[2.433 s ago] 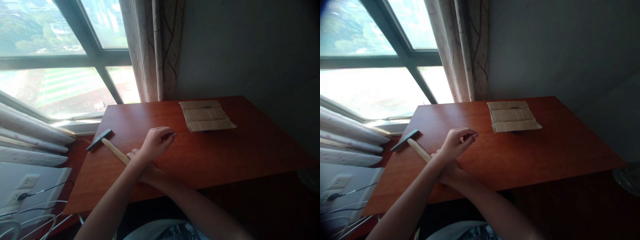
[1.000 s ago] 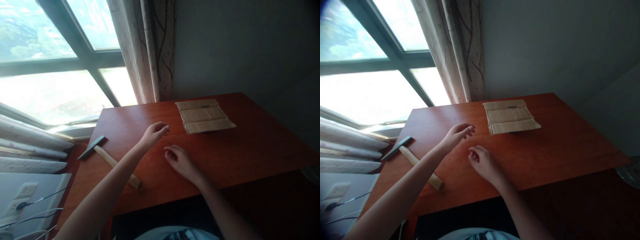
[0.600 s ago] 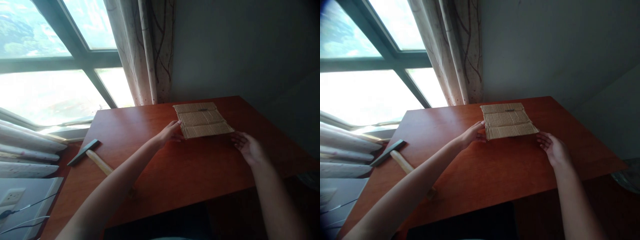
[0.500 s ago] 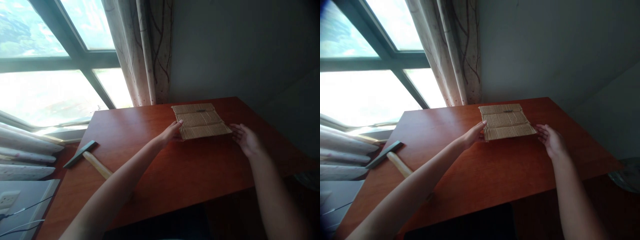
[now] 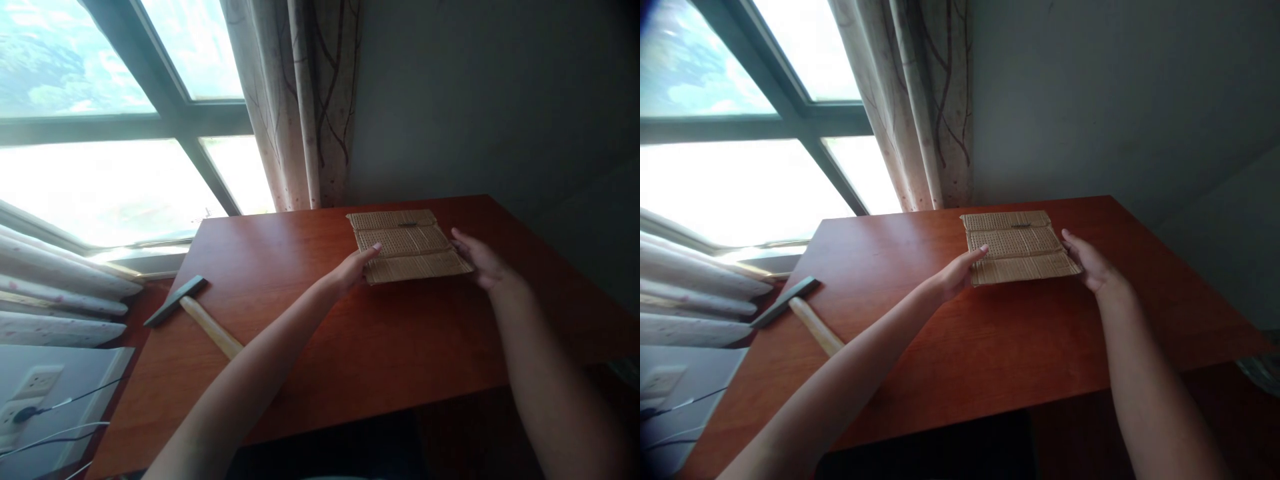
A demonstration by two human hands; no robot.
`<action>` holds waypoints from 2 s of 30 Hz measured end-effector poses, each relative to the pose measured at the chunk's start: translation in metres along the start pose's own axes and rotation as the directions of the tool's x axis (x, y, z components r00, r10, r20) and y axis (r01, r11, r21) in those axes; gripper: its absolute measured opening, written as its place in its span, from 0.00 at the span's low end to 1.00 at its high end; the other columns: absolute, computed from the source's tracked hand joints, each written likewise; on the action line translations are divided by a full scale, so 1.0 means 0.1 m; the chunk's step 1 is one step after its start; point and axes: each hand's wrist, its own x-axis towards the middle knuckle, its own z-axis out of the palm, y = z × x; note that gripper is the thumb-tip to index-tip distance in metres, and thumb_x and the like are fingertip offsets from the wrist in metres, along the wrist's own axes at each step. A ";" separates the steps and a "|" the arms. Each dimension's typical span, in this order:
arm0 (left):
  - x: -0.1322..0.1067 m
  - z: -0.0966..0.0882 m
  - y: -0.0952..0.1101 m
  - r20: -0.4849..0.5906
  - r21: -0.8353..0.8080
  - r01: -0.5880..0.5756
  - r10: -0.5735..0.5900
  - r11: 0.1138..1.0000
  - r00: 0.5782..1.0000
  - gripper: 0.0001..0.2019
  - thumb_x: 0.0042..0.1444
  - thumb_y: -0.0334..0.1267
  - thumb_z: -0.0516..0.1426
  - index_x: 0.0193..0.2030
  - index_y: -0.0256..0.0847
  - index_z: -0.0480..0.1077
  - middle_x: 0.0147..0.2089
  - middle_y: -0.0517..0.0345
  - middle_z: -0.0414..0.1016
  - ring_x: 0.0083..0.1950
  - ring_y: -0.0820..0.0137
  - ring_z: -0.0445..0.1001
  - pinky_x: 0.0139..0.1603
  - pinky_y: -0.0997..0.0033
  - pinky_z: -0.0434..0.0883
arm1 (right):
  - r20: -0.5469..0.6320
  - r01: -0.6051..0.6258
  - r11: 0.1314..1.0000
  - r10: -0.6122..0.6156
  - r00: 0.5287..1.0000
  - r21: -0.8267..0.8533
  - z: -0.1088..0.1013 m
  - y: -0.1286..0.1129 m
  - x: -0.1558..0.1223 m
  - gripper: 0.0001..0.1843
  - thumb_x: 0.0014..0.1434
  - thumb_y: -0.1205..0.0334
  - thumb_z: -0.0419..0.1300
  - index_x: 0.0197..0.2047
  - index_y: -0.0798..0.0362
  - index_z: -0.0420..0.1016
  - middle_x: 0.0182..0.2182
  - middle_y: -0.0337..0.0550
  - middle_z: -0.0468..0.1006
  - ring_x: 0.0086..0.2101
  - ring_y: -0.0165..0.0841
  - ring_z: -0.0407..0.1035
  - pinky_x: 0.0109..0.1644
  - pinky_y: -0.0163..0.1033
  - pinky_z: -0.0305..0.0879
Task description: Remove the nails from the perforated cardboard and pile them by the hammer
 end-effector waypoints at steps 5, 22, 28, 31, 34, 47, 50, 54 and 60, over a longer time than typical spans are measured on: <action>-0.17 -0.03 0.09 -0.054 -0.015 -0.027 0.026 1.000 0.998 0.23 0.62 0.49 0.59 0.59 0.37 0.72 0.57 0.42 0.77 0.56 0.56 0.77 0.58 0.55 0.73 | 0.011 -0.074 0.996 0.073 0.997 0.059 0.25 -0.04 -0.06 0.15 0.66 0.49 0.54 0.43 0.45 0.79 0.35 0.48 0.85 0.43 0.44 0.80 0.42 0.46 0.78; -1.03 -0.64 0.39 -0.351 -0.018 -0.154 0.138 0.988 0.926 0.18 0.57 0.39 0.64 0.52 0.34 0.75 0.51 0.45 0.81 0.52 0.60 0.80 0.55 0.66 0.76 | 0.239 0.115 0.988 -0.137 0.961 0.102 1.38 -0.02 0.15 0.13 0.63 0.51 0.61 0.39 0.52 0.80 0.39 0.48 0.85 0.42 0.41 0.79 0.48 0.46 0.76; -1.24 -0.86 0.47 -0.451 -0.016 -0.175 0.149 0.984 0.880 0.15 0.55 0.35 0.63 0.50 0.33 0.75 0.48 0.46 0.82 0.45 0.63 0.81 0.45 0.70 0.80 | 0.332 0.072 0.982 -0.128 0.935 0.177 1.77 0.01 0.26 0.14 0.64 0.51 0.59 0.38 0.53 0.79 0.37 0.48 0.85 0.43 0.40 0.79 0.49 0.45 0.75; -1.29 -0.93 0.50 -0.491 -0.029 -0.167 0.132 0.986 0.861 0.13 0.55 0.33 0.62 0.47 0.33 0.76 0.42 0.48 0.82 0.41 0.64 0.81 0.39 0.72 0.80 | 0.342 0.075 0.981 -0.132 0.930 0.176 1.89 0.03 0.31 0.14 0.64 0.52 0.59 0.37 0.53 0.78 0.36 0.48 0.85 0.43 0.40 0.79 0.49 0.45 0.75; -1.32 -0.96 0.52 -0.517 -0.040 -0.157 0.114 0.987 0.848 0.11 0.56 0.31 0.61 0.46 0.33 0.76 0.38 0.49 0.82 0.38 0.65 0.81 0.34 0.74 0.78 | 0.350 0.081 0.983 -0.134 0.927 0.162 1.97 0.04 0.33 0.14 0.65 0.53 0.57 0.37 0.53 0.78 0.35 0.48 0.85 0.43 0.40 0.79 0.49 0.45 0.75; -1.34 -1.22 0.58 -0.557 0.167 -0.274 0.321 0.947 0.766 0.19 0.54 0.42 0.63 0.51 0.38 0.73 0.46 0.51 0.79 0.40 0.67 0.79 0.36 0.73 0.74 | -0.014 0.579 0.759 -0.610 0.792 -0.297 1.96 -0.28 0.39 0.17 0.60 0.48 0.60 0.46 0.51 0.78 0.50 0.51 0.80 0.49 0.41 0.74 0.56 0.45 0.68; -1.34 -1.30 0.64 -0.714 0.337 -0.340 0.474 0.878 0.515 0.18 0.52 0.40 0.63 0.49 0.39 0.72 0.52 0.52 0.76 0.41 0.72 0.77 0.36 0.77 0.71 | 0.159 0.692 0.488 -0.746 0.647 -0.532 2.17 -0.42 0.37 0.15 0.62 0.53 0.58 0.46 0.53 0.78 0.47 0.50 0.80 0.47 0.41 0.73 0.55 0.47 0.67; -1.36 -1.24 0.74 -0.650 0.626 -0.308 0.697 0.717 0.302 0.15 0.53 0.38 0.61 0.49 0.40 0.72 0.54 0.52 0.75 0.45 0.71 0.75 0.41 0.75 0.71 | 0.336 0.617 0.268 -0.647 0.685 -0.740 2.46 -0.43 0.37 0.26 0.57 0.48 0.65 0.53 0.56 0.77 0.56 0.53 0.76 0.55 0.50 0.66 0.60 0.53 0.62; -1.28 -1.00 0.89 -0.341 0.865 -0.192 0.824 0.463 0.451 0.09 0.57 0.38 0.59 0.44 0.41 0.75 0.46 0.54 0.77 0.44 0.68 0.75 0.43 0.71 0.72 | 0.364 0.556 0.198 -0.575 0.733 -0.807 2.53 -0.34 0.42 0.35 0.54 0.38 0.65 0.56 0.52 0.75 0.60 0.51 0.71 0.57 0.52 0.62 0.58 0.56 0.60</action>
